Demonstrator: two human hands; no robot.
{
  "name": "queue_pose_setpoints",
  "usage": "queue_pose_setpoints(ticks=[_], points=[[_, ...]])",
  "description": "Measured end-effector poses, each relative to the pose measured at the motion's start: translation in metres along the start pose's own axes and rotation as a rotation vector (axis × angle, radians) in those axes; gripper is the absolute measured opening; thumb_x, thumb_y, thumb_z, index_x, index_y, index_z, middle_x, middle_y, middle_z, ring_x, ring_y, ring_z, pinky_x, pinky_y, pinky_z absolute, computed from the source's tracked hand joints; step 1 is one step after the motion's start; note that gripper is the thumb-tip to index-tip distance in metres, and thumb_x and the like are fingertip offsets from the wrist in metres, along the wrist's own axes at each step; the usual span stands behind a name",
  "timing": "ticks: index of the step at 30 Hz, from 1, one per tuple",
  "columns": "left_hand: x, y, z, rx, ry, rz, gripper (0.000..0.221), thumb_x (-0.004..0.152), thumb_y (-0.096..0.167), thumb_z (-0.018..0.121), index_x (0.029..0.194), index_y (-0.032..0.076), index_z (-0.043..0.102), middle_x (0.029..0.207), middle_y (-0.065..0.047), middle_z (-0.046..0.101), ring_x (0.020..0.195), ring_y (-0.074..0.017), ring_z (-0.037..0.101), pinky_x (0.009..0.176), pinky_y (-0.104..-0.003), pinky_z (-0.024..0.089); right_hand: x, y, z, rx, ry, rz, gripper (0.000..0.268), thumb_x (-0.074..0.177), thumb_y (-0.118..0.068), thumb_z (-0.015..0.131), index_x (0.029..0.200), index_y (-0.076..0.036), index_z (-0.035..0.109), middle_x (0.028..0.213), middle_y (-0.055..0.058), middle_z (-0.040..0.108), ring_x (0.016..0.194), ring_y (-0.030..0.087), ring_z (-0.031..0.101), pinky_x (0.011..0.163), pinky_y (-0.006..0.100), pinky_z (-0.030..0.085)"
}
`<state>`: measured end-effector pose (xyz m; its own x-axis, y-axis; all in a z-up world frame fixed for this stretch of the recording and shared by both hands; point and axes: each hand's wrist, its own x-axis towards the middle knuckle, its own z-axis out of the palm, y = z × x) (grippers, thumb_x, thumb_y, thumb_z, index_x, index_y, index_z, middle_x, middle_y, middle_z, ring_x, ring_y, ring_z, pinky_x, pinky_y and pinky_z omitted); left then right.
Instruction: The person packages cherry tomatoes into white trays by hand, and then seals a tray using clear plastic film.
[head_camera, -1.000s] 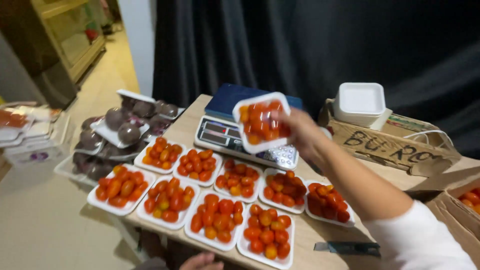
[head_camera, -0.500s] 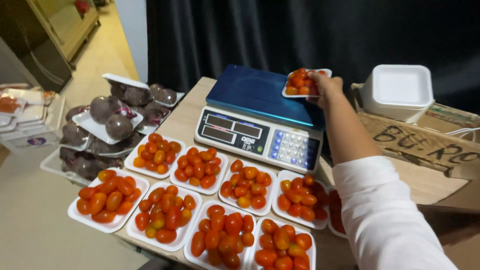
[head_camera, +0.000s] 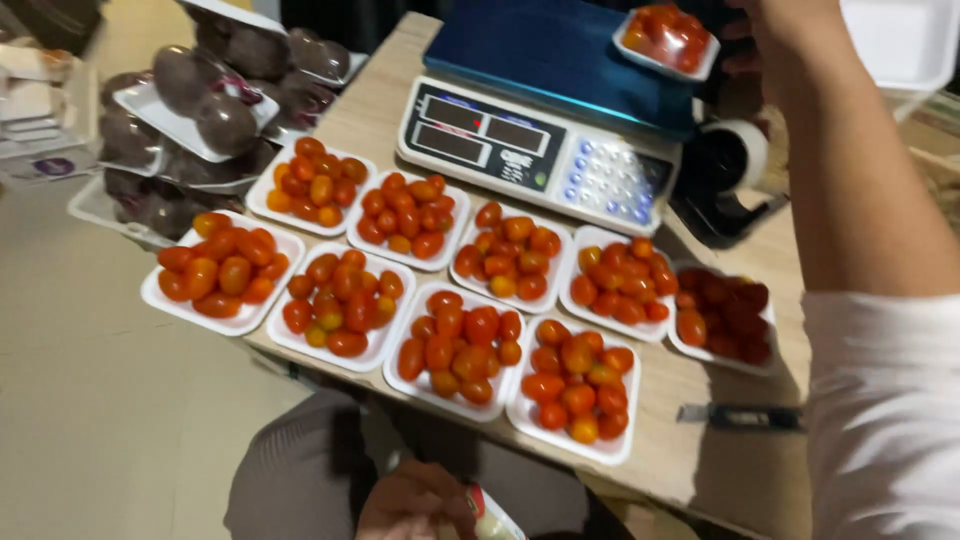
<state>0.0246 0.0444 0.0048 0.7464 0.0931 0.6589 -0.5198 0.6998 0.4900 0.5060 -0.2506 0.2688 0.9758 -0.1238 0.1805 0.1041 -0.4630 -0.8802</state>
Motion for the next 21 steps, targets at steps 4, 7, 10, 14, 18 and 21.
queue_pose_setpoints(ticks=[4,7,10,14,18,21], points=[[0.023,0.015,0.046,0.243,0.085,0.121,0.012,0.107,0.015,0.061,0.114,0.005,0.062,0.095,-0.017,0.06,0.06,-0.0221,0.066,0.064,-0.031,0.053,-0.168,-0.044,-0.05,0.089,-0.266,-0.231,0.01,0.106,-0.02,0.062,0.113,-0.019,0.054,0.107,-0.007,0.064,0.08,0.005,0.064,0.056,0.023,0.047],[0.021,0.026,0.069,0.138,0.136,0.02,0.036,0.089,0.007,0.085,0.12,0.008,0.067,0.091,-0.019,0.06,0.079,-0.0229,0.063,0.087,-0.032,0.054,-0.232,-0.018,-0.088,0.135,-0.31,-0.132,0.013,0.109,-0.013,0.063,0.121,-0.01,0.061,0.1,0.005,0.07,0.075,0.01,0.065,0.065,0.02,0.055],[0.023,0.04,0.074,0.411,0.183,0.145,0.037,0.105,0.036,0.073,0.115,0.001,0.064,0.093,-0.018,0.061,0.074,-0.019,0.063,0.061,-0.024,0.058,-0.276,0.02,-0.121,0.063,-0.233,-0.222,0.016,0.115,-0.01,0.061,0.129,-0.001,0.061,0.105,0.012,0.067,0.077,0.016,0.065,0.059,0.022,0.053],[0.023,0.066,0.102,0.626,0.228,-0.098,0.042,0.09,0.028,0.069,0.12,0.0,0.059,0.095,-0.014,0.065,0.084,-0.0204,0.062,0.075,-0.029,0.049,-0.332,0.05,-0.14,-0.221,-0.274,-0.039,0.011,0.109,0.008,0.056,0.112,0.0,0.063,0.11,0.013,0.069,0.093,0.019,0.064,0.083,0.03,0.056],[0.038,0.079,0.128,0.869,0.325,-0.591,0.031,0.088,0.024,0.068,0.114,0.007,0.07,0.108,-0.003,0.074,0.091,-0.0133,0.07,0.073,-0.025,0.056,-0.35,0.114,-0.151,-0.614,-0.463,-0.03,0.021,0.091,-0.017,0.073,0.111,-0.015,0.077,0.103,0.001,0.081,0.087,0.017,0.071,0.078,0.032,0.051],[0.0,0.051,0.082,1.446,0.098,-0.702,0.063,0.069,0.033,0.078,0.127,0.013,0.062,0.126,-0.006,0.067,0.118,-0.0248,0.064,0.102,-0.038,0.047,-0.361,0.121,-0.144,-0.604,-0.368,-0.104,0.017,0.094,-0.021,0.071,0.109,-0.014,0.076,0.112,0.0,0.078,0.094,0.016,0.068,0.078,0.031,0.047]])
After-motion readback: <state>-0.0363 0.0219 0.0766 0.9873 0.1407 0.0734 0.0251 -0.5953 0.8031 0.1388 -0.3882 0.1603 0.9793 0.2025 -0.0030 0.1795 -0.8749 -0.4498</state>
